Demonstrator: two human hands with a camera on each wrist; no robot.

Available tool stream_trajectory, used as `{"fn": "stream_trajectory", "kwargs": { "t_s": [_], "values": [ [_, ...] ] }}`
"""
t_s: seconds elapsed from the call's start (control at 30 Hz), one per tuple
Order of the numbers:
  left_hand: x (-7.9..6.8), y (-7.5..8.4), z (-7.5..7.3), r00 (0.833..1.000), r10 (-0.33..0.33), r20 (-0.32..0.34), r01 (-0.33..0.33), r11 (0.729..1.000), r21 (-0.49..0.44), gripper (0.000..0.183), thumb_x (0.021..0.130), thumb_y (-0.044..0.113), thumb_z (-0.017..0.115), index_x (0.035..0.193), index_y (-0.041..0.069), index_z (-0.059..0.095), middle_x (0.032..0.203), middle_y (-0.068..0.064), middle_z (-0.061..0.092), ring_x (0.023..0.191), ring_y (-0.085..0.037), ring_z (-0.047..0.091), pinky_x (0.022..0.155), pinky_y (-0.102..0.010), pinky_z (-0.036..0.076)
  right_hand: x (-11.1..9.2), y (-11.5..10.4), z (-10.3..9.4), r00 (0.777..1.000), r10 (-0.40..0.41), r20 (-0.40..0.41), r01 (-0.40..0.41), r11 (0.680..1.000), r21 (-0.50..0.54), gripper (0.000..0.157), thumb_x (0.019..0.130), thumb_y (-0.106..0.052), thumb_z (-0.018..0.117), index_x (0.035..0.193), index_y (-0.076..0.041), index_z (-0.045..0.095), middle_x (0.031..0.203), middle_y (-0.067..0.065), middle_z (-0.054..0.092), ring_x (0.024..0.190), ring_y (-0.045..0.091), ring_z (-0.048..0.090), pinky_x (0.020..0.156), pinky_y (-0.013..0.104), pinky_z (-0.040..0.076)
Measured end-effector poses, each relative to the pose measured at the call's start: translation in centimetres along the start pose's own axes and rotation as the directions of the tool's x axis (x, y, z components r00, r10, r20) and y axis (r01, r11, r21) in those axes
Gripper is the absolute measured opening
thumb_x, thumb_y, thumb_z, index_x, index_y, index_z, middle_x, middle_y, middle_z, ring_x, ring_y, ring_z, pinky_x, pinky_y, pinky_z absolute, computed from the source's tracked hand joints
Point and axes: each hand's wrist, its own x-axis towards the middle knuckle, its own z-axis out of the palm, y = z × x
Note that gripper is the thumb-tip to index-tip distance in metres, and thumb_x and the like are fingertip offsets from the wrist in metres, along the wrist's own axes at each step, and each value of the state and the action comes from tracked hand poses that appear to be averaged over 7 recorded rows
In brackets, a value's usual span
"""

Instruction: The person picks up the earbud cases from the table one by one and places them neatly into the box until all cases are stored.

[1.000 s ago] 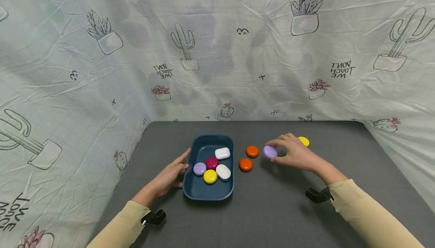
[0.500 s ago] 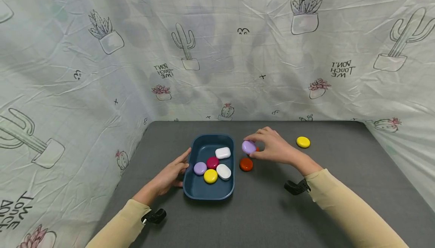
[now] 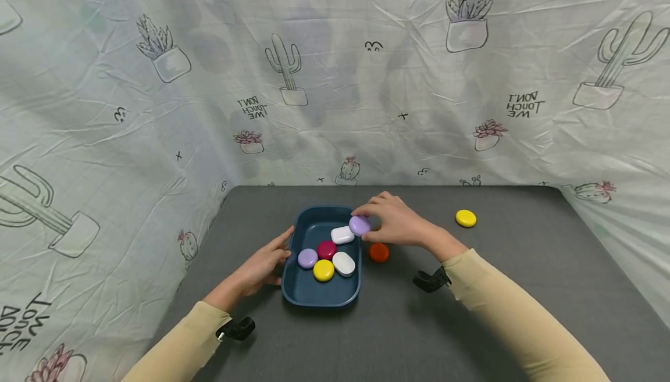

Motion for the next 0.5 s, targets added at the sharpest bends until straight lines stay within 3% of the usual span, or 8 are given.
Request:
{"fn": "stream_trajectory", "kwargs": {
  "t_s": [0.5],
  "values": [
    [0.2,-0.7,0.0,1.000,0.008,0.004,-0.008,0.999,-0.039,0.063,0.108,0.016,0.044,0.163,0.039,0.024,0.164,-0.017,0.025,0.132,-0.039,0.047,0.079,-0.050,0.057,2.9,-0.9,3.0,0.999,-0.021,0.046,0.028,0.987,-0.160,0.047,0.085,-0.041,0.082,0.128,-0.025,0.072,0.119,-0.001,0.067,0.117,0.024,0.045,0.102,0.052,0.034]
  ]
}}
